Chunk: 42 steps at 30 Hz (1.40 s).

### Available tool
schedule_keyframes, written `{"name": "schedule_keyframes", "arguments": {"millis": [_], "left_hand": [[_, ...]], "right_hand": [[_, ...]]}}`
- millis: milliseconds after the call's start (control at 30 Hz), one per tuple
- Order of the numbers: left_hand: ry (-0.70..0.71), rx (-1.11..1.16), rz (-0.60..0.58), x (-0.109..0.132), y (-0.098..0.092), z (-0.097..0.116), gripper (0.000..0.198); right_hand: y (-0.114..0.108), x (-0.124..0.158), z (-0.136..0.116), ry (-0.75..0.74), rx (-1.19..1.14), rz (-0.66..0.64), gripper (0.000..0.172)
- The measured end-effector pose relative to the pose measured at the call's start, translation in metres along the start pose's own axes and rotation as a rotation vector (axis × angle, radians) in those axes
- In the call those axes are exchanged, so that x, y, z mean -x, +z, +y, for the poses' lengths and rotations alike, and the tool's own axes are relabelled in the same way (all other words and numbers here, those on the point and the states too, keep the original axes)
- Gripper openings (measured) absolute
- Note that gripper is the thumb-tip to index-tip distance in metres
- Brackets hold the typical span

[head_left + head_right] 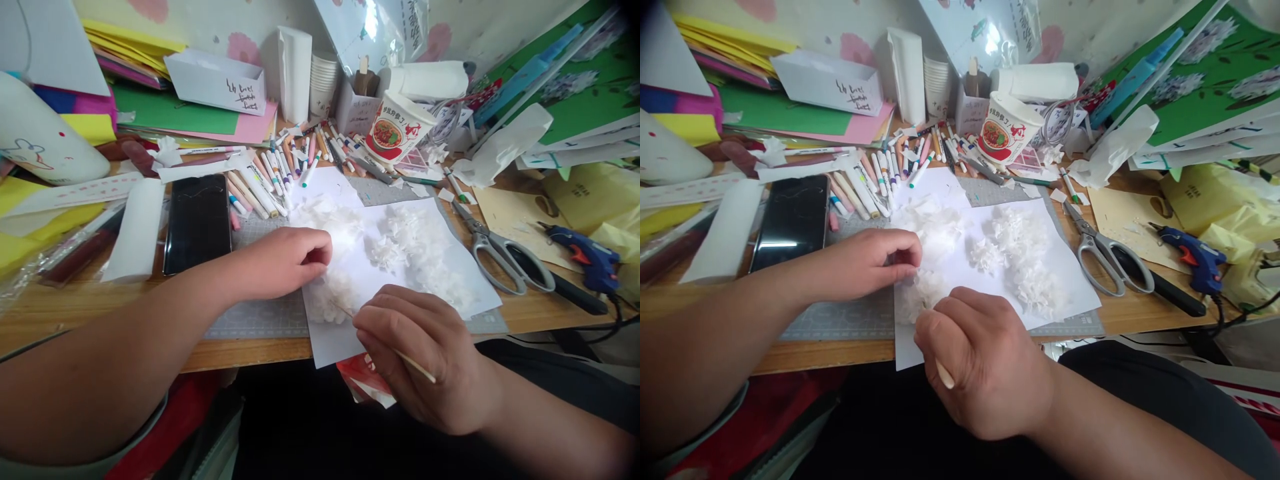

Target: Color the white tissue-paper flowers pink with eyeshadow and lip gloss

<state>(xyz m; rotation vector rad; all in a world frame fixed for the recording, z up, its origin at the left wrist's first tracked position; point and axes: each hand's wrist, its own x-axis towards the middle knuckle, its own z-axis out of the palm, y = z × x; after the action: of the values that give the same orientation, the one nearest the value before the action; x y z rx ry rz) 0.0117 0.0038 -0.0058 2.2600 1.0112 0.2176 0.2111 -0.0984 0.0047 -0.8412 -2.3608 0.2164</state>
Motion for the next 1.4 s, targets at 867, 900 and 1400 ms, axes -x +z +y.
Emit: {"name": "schedule_keyframes", "arguments": {"millis": [867,900,1400], "left_hand": [[0.005,0.016,-0.105,0.0,-0.006,-0.009,0.011],[0.019,0.003,-0.121,0.0,-0.006,-0.009,0.011],[0.051,-0.125,-0.19,0.0,-0.007,-0.004,0.019]], "right_hand": [[-0.009,0.006,0.01,0.052,-0.079,0.115,0.008],[-0.005,0.004,0.013,0.096,-0.102,0.107,0.008],[-0.016,0.005,0.017,0.124,-0.181,0.095,0.005]]}}
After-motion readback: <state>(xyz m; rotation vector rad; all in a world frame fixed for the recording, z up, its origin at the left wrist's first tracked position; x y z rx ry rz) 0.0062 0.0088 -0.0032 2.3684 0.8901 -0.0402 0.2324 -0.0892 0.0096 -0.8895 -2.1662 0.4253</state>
